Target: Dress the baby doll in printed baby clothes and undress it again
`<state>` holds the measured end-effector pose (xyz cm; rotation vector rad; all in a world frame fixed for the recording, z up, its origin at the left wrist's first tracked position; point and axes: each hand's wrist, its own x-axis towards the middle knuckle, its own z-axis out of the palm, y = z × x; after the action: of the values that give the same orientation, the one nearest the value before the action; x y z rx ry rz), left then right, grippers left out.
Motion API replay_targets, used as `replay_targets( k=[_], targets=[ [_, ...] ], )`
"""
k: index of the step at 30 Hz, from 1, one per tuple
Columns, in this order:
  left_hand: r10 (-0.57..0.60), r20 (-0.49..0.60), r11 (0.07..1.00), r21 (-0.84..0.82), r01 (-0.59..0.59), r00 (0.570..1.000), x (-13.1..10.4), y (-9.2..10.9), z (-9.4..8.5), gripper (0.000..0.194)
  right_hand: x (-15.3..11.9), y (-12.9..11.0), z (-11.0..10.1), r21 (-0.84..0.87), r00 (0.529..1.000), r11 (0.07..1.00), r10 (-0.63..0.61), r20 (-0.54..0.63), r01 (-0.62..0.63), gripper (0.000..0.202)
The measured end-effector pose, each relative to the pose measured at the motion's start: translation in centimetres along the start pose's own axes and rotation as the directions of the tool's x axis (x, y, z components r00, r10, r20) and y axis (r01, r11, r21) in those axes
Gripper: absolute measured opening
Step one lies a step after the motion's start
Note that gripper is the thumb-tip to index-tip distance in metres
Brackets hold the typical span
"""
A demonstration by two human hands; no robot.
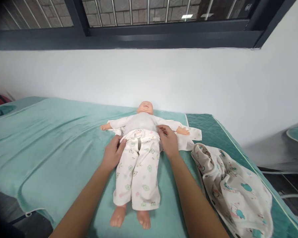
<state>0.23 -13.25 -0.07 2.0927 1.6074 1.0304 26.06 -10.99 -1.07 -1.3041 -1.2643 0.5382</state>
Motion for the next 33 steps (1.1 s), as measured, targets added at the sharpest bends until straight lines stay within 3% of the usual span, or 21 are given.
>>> replay_targets(
  k=[4, 10, 18, 24, 28, 33],
  targets=[
    [0.015, -0.004, 1.000, -0.015, -0.015, 1.000, 0.1, -0.1, 0.0, 0.030, 0.7, 0.2, 0.3, -0.104, 0.978, 0.975, 0.186, -0.093, -0.196, 0.036],
    [0.016, 0.006, 0.999, -0.040, -0.015, 1.000, 0.4, -0.3, 0.1, 0.029, 2.2, 0.2, 0.0, -0.164, 0.940, 0.942, 0.316, 0.126, -0.294, 0.038],
    [0.032, 0.013, 0.996, -0.079, -0.031, 0.999, 0.5, -0.5, 0.2, 0.028, 3.9, 0.6, 1.2, -0.183, 0.912, 0.922, 0.373, 0.173, -0.342, 0.028],
    [0.003, 0.034, 0.995, -0.101, 0.000, 0.999, 0.6, -0.6, 0.2, 0.027, 3.2, 0.3, 0.1, -0.140, 0.886, 0.915, 0.403, 0.231, -0.379, 0.034],
    [-0.011, 0.033, 0.994, -0.104, 0.015, 0.999, 0.6, -0.5, 0.1, 0.028, 3.1, 0.3, -0.3, -0.015, 0.842, 0.878, 0.464, 0.274, -0.479, 0.043],
    [-0.008, 0.033, 0.994, -0.108, 0.011, 0.999, 0.7, -0.4, 0.1, 0.029, 3.6, 1.2, 0.5, -0.142, 0.915, 0.946, 0.319, 0.246, -0.291, 0.040]
  ],
)
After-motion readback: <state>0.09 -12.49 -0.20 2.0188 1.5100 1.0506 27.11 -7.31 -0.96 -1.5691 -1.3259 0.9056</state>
